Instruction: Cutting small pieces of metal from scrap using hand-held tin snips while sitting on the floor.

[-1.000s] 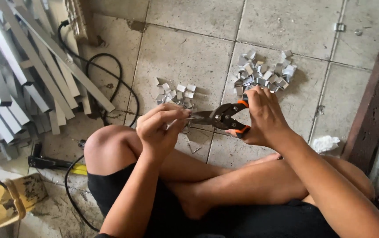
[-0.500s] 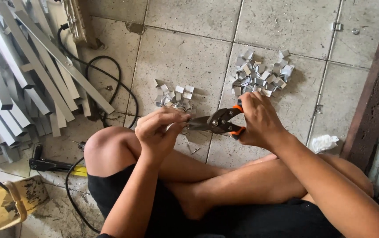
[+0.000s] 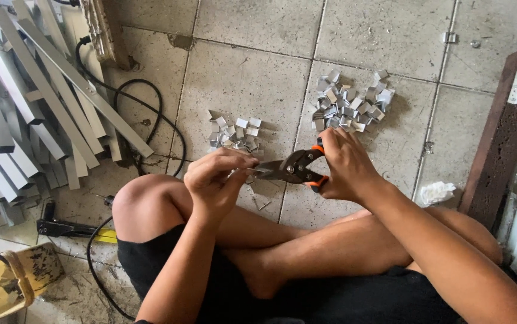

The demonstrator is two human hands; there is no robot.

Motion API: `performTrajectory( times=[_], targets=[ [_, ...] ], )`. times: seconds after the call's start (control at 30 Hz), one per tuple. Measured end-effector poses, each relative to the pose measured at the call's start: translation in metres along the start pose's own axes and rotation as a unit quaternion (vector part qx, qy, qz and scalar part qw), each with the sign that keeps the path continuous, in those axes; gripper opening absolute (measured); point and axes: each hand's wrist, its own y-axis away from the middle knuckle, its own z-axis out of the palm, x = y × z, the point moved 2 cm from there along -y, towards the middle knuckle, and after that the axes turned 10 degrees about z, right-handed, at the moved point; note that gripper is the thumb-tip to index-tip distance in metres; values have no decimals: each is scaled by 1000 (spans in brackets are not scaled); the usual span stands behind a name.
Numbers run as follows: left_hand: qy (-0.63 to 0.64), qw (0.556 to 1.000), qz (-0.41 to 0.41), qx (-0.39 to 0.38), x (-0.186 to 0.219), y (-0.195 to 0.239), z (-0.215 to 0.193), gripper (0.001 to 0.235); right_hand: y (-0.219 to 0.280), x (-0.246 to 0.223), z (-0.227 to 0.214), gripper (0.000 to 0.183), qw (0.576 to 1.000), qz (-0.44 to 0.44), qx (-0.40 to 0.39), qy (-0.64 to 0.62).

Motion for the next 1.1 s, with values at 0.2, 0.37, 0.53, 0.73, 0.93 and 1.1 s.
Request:
performTrajectory(
  times=[0.2,0.37,0.53,0.73,0.93,1.1],
  targets=[
    [-53,998,18,-32,4,-5,-2,5,3,-5,-23,37,991,0,118,-57],
    [-152,986,-58,-46,-9,-7,-5,10,11,11,-71,40,971,1,217,-99],
    [-414,857,-234,-200,-30,17,-12,13,46,1,-128,47,949,109,235,-180],
    [-496,806,-272,-177,-56,30,-9,20,78,49,-113,50,928,304,135,-168],
    [-406,888,-59,-207,-101,19,64,20,78,88,-90,77,942,233,215,-109],
    [-412,844,-206,-274,-173,30,108,17,65,82,-93,75,926,297,195,-130]
  ],
)
